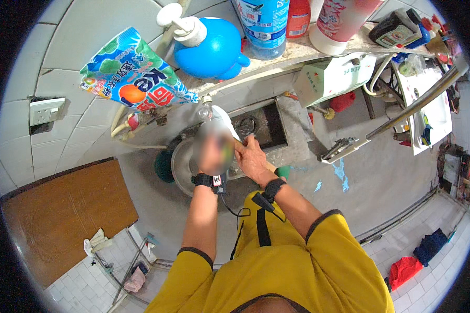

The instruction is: The person cleans a shoe using a brush and a cleaning agent, scrubbing different parts of the shoe by hand.

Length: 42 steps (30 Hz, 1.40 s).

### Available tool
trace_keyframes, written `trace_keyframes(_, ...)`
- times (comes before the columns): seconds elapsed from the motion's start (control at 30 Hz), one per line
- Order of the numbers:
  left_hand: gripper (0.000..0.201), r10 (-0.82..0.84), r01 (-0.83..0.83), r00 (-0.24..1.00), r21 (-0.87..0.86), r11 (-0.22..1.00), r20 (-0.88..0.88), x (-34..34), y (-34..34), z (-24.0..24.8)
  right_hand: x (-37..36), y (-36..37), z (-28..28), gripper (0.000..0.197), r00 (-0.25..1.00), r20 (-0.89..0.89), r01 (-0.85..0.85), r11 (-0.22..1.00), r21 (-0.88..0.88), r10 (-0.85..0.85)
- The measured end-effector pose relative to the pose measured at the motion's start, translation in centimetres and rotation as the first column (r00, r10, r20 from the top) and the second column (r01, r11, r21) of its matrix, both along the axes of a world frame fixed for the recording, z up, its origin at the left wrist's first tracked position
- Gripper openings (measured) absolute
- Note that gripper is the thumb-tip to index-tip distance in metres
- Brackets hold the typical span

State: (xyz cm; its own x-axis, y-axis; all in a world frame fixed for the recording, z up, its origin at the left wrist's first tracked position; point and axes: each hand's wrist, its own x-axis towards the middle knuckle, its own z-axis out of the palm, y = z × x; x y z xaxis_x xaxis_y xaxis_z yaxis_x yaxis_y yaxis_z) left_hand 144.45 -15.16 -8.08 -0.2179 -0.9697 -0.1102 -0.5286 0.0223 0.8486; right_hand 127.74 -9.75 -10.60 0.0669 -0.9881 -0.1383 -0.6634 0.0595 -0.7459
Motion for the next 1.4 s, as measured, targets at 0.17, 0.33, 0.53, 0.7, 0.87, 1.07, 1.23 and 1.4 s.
trace_keyframes(0.17, 0.025, 0.187, -0.192, 0.978, -0.042, 0.981, -0.094, 2.6, 0.9, -6.4, 1.0, -4.3, 0.9, 0.054, 1.0, 0.025, 0.004, 1.0, -0.014, -0.004)
trace_keyframes(0.33, 0.018, 0.451, -0.229, 0.728, 0.436, 0.87, -0.517, -0.4, -0.1, -6.3, -0.2, -3.5, -0.4, 0.04, 0.999, 0.014, -0.039, 0.999, -0.035, 0.04)
trace_keyframes(0.53, 0.024, 0.212, -0.081, 0.862, 0.288, 0.954, -0.46, 2.8, -0.5, -4.4, 0.2, -2.7, 0.5, 0.029, 0.993, 0.074, -0.081, 0.987, -0.137, 0.092)
trace_keyframes(0.7, 0.026, 0.44, 0.037, 0.683, 0.629, 0.776, -0.583, 3.6, -1.4, -2.5, 1.5, -3.3, -0.1, 0.033, 0.996, 0.072, -0.04, 0.997, -0.061, 0.044)
trace_keyframes(0.87, 0.022, 0.233, -0.2, 0.961, 0.209, 0.957, -0.148, 0.3, 0.0, -0.6, -0.7, -5.1, -5.1, 0.06, 0.928, 0.275, 0.194, 0.957, 0.215, -0.25)
trace_keyframes(1.07, 0.03, 0.246, -0.158, 0.958, 0.444, 0.882, -0.147, 1.7, -1.2, 0.8, -0.9, -1.7, -5.6, 0.069, 0.413, 0.658, -0.207, 0.638, 0.741, -0.63)
trace_keyframes(1.23, 0.033, 0.184, -0.057, 0.961, 0.506, 0.86, -0.206, 1.3, -2.1, 1.2, 0.4, -2.0, -5.5, 0.056, 0.127, 0.7, -0.296, 0.647, 0.703, -0.703)
trace_keyframes(1.4, 0.039, -0.09, 0.041, 0.989, 0.364, 0.931, 0.117, 3.2, -4.3, 0.8, 1.7, -1.1, -5.4, 0.043, -0.005, 0.616, -0.293, 0.59, 0.752, -0.788)
